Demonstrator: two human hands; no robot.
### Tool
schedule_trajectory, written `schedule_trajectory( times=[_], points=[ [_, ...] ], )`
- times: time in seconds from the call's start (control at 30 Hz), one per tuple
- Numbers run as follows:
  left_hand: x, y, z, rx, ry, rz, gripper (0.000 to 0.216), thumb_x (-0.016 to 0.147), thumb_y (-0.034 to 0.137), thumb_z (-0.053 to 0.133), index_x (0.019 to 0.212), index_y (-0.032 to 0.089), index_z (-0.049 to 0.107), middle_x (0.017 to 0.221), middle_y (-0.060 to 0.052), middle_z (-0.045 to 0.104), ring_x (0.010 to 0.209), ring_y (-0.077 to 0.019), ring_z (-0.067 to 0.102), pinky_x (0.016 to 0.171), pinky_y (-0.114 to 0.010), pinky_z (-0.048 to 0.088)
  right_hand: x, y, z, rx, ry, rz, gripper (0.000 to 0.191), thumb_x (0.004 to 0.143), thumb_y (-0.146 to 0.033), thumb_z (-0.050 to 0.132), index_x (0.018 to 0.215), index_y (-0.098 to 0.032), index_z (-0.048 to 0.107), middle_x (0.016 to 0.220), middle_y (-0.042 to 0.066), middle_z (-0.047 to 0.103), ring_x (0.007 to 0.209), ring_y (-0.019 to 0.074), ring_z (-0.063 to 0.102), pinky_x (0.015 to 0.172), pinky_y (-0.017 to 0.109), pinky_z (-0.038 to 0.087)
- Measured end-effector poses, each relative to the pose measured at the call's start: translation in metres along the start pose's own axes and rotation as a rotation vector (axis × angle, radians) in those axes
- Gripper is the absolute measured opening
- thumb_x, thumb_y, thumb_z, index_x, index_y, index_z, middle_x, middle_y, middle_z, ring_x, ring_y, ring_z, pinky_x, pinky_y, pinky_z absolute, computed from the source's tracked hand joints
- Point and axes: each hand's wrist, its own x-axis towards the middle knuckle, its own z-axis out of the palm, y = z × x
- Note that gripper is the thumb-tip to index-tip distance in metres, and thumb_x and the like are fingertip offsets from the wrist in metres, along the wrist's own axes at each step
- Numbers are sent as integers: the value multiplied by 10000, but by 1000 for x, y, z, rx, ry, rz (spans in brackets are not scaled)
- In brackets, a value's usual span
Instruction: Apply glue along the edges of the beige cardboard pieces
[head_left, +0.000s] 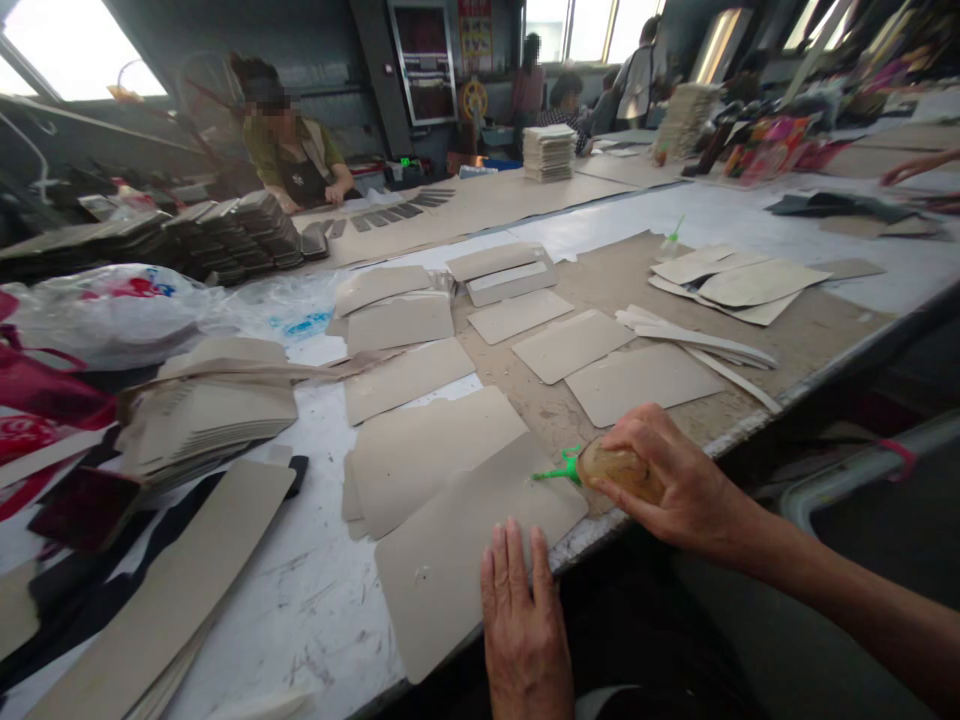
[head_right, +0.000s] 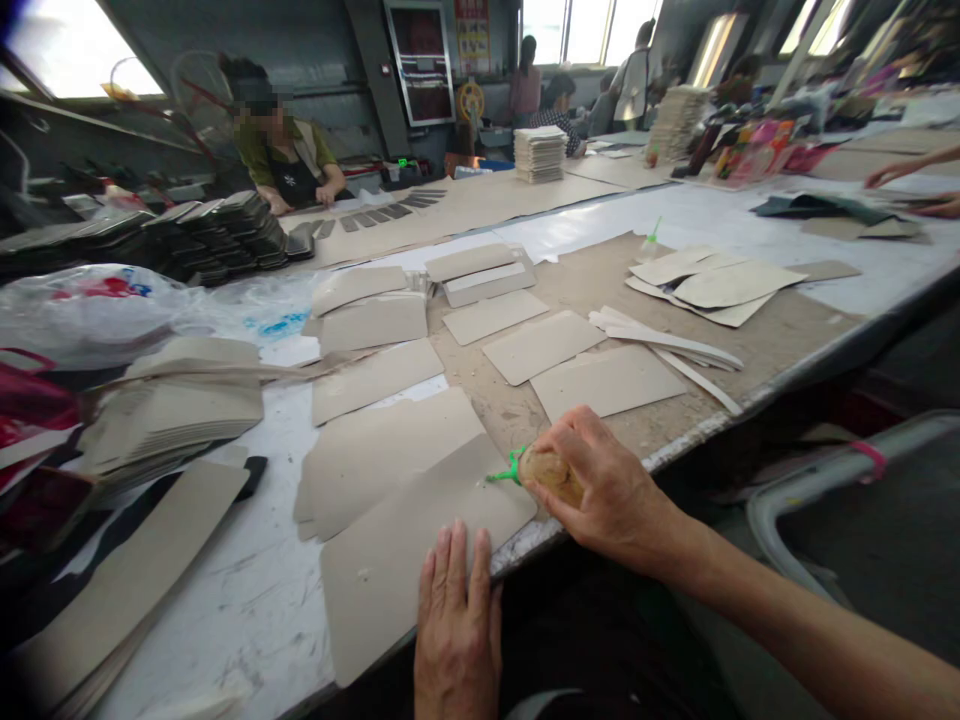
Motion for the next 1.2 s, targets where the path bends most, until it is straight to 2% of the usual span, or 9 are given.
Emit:
schedule_trajectory(
  times=[0.13,0.27,0.4,0.6,0.73,0.9,1.03,1.2],
  points=[
    [1,0,-1,1,-6,5,508,883,49,477,1384,136,479,1448,-166,482,1394,-290,385,1114,-493,401,-5,-5,-8,13,-38,10,192,833,-190,627,996,-220,530,957,62,509,860,212,558,769,347,496],
    [2,-2,-1,15,-11,28,477,887,38,458,1352,126,511,1440,-164,492,1394,-291,384,1105,-488,411,-5,-13,-6,44,-38,10,164,841,-188,624,974,-218,534,943,55,510,848,203,564,761,337,499],
    [2,-5,0,26,39,37,459,888,18,437,1319,134,544,1413,-155,523,1379,-283,408,1081,-480,436,-5,-14,4,76,14,0,187,836,-185,640,987,-225,537,942,49,520,853,200,566,761,334,503],
    [-2,-10,-9,84,55,141,455,888,9,417,1293,140,574,1347,-136,585,1349,-259,453,1038,-420,481,-8,-15,10,181,190,100,264,853,-311,666,1051,-248,503,975,37,506,869,199,561,761,343,505],
    [-9,-10,-20,68,95,160,482,866,-23,380,1249,156,611,1289,-114,630,1307,-222,503,1038,-383,481,-9,-23,16,207,119,46,263,861,-296,662,1064,-246,502,996,39,509,907,201,564,796,342,496],
    [-14,-9,-26,54,112,153,443,853,-12,399,1214,113,624,1259,-123,648,1304,-227,506,1057,-381,458,1,-44,38,271,48,-93,263,861,-233,656,1072,-234,499,984,49,516,918,201,554,795,330,492],
    [-18,-9,-24,52,134,60,378,871,43,451,1192,118,636,1286,-133,629,1349,-273,450,1142,-475,339,17,-69,58,298,-13,-188,246,849,-192,638,1052,-234,505,964,52,525,906,210,551,783,342,504],
    [-20,-11,-16,6,165,0,297,906,153,513,1163,179,659,1258,-84,651,1329,-235,471,1212,-459,190,32,-95,80,314,-90,-250,255,841,-154,632,1039,-235,494,965,52,507,884,201,539,752,337,522]
  ],
)
